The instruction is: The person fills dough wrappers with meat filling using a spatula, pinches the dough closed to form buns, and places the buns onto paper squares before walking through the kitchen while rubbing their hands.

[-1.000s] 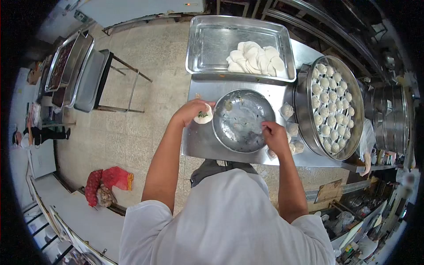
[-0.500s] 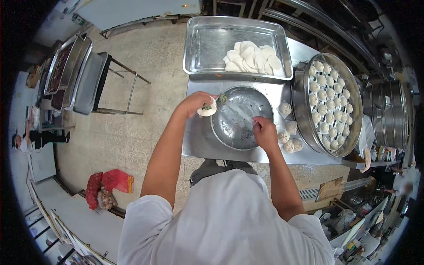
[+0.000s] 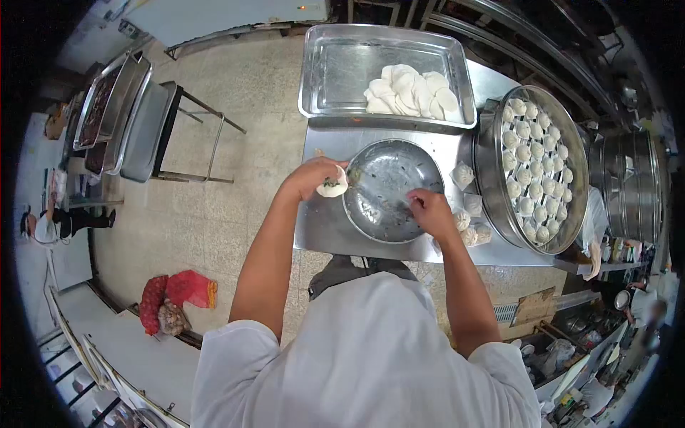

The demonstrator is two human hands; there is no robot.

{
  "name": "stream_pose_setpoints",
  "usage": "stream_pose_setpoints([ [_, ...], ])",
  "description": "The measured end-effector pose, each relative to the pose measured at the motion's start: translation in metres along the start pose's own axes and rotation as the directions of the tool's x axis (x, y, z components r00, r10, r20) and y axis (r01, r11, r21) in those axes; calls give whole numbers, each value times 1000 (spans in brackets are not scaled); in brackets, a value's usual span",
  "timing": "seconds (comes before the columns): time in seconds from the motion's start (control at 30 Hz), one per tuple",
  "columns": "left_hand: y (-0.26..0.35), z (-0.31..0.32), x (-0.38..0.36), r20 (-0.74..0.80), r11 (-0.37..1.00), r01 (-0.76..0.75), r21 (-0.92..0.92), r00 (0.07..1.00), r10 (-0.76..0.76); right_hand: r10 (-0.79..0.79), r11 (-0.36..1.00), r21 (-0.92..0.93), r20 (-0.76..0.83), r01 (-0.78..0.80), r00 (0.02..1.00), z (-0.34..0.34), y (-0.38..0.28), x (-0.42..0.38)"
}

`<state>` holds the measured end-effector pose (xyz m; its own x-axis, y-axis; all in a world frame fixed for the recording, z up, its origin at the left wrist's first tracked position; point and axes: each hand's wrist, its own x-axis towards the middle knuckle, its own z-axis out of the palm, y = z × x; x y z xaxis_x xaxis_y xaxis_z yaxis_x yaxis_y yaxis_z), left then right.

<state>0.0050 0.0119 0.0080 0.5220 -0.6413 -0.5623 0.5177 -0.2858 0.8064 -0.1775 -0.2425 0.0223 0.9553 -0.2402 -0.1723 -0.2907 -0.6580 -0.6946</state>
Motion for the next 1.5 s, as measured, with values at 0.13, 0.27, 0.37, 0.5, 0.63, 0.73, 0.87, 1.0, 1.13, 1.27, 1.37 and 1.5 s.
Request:
stream_pose_setpoints([
  [0.13,-5,-5,-8,11,1000,21,10,1000,-21,34,993,111,1,-34,999,-6,-3,1],
  [0.27,-12,-13,-10,56,999,27,-35,998,-25,-4,1000,28,-59,5,998,-31,4,-18],
  [0.37,-20,-16,-6,62,999,9,-48,998,-6,-12,971,-239,-27,5,1000,-40,4,-22],
  [0.5,-17,-8,-10,47,999,23,-29,999,-22,-29,960,-278,24,34,999,-16,3,-17],
  [0.63,-18,-10,-9,53,999,7,-48,999,-4,-36,999,-24,-17,35,999,9,-4,-5],
  [0.73,-16,-11,-10,53,999,-6,-47,999,8,5,990,143,-46,2,999,9,-8,-5],
  [0.87,-10,-13,-20,-108,986,-125,-113,988,113,-34,968,244,-74,52,997,-4,-1,-12],
  [1.0,-1,-3,-37,-218,870,-193,-454,971,102,-187,971,119,-166,208,968,-40,-38,-28],
  [1.13,-5,25,-37,-209,661,-251,-707,967,144,-266,958,60,-187,281,946,-35,-60,-37],
  [1.27,-4,51,-35,-204,516,-239,-823,971,124,-318,948,-62,-184,312,930,-14,-62,-37],
  [1.37,-11,47,-33,-239,480,-275,-833,961,136,-313,946,-130,-142,296,939,-24,-65,-39],
  [1.5,-15,33,-47,-246,397,-311,-863,947,207,-235,972,-22,-162,234,958,-51,-65,-53],
])
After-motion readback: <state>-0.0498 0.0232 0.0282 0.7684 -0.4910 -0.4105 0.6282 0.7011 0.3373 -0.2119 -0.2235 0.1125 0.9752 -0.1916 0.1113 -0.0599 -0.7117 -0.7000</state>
